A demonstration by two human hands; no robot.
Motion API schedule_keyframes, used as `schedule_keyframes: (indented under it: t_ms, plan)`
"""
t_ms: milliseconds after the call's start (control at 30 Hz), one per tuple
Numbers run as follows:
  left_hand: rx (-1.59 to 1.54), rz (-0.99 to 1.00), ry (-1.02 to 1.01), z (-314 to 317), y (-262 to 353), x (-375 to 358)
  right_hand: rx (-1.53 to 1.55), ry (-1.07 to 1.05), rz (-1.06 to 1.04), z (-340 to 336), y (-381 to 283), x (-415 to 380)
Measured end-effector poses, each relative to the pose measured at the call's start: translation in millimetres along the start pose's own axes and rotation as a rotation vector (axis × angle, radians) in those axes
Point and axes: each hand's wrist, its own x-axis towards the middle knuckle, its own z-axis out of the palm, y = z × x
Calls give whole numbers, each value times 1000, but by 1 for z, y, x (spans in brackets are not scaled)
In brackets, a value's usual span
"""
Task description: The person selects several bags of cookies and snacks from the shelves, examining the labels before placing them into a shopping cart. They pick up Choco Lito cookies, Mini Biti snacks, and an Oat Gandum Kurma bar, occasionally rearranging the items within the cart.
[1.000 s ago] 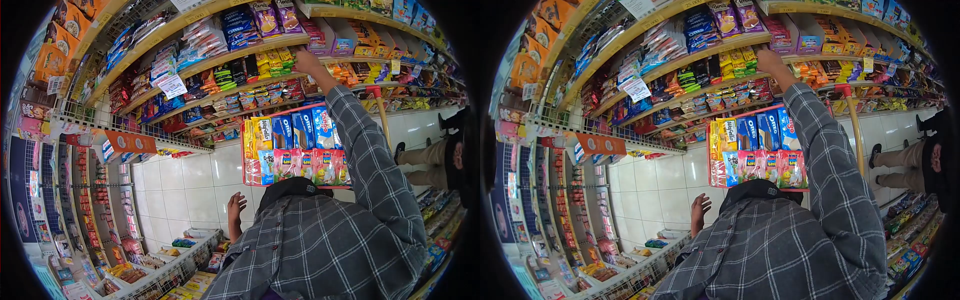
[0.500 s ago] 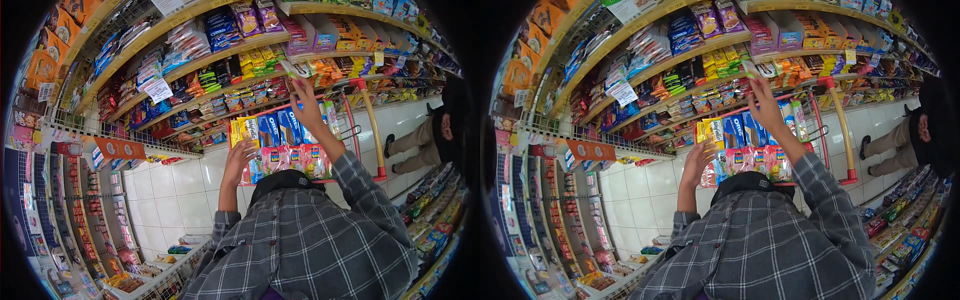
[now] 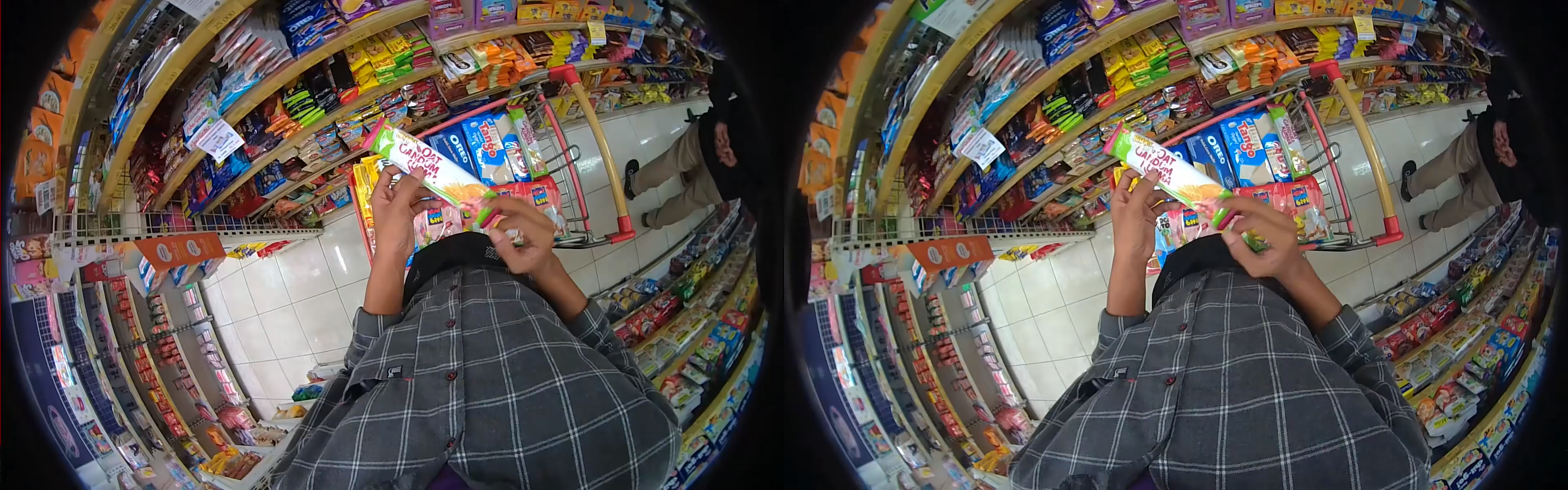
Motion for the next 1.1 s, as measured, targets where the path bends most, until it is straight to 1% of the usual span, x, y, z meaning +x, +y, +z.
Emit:
schedule_keyframes:
  t_ms: [100,133,233,267,367,467,767,867,967,1000,1100]
  plan:
    - [31,72,-3,3,5,-7,355,456,341,21,-3,9]
    - [40,86,-7,3,6,-9,465,460,359,21,1,12]
    - [57,85,-24,3,9,-14,570,278,556,13,15,14]
    - [59,75,-46,2,8,-15,572,252,607,12,14,14]
    - [76,80,-67,0,2,-17,544,183,669,13,17,12]
    - [47,39,-64,-2,0,-17,526,209,641,16,17,13]
    - [113,69,12,1,-3,-19,465,188,678,15,21,4]
    - [120,50,9,-5,-6,-18,445,143,674,16,24,2]
    - [242,-12,-36,-13,-12,-16,320,3,649,14,14,11]
    - [281,-40,-64,-17,-16,-14,460,-3,754,15,18,9]
    - [267,-114,-129,-21,-17,-13,489,45,760,16,43,0]
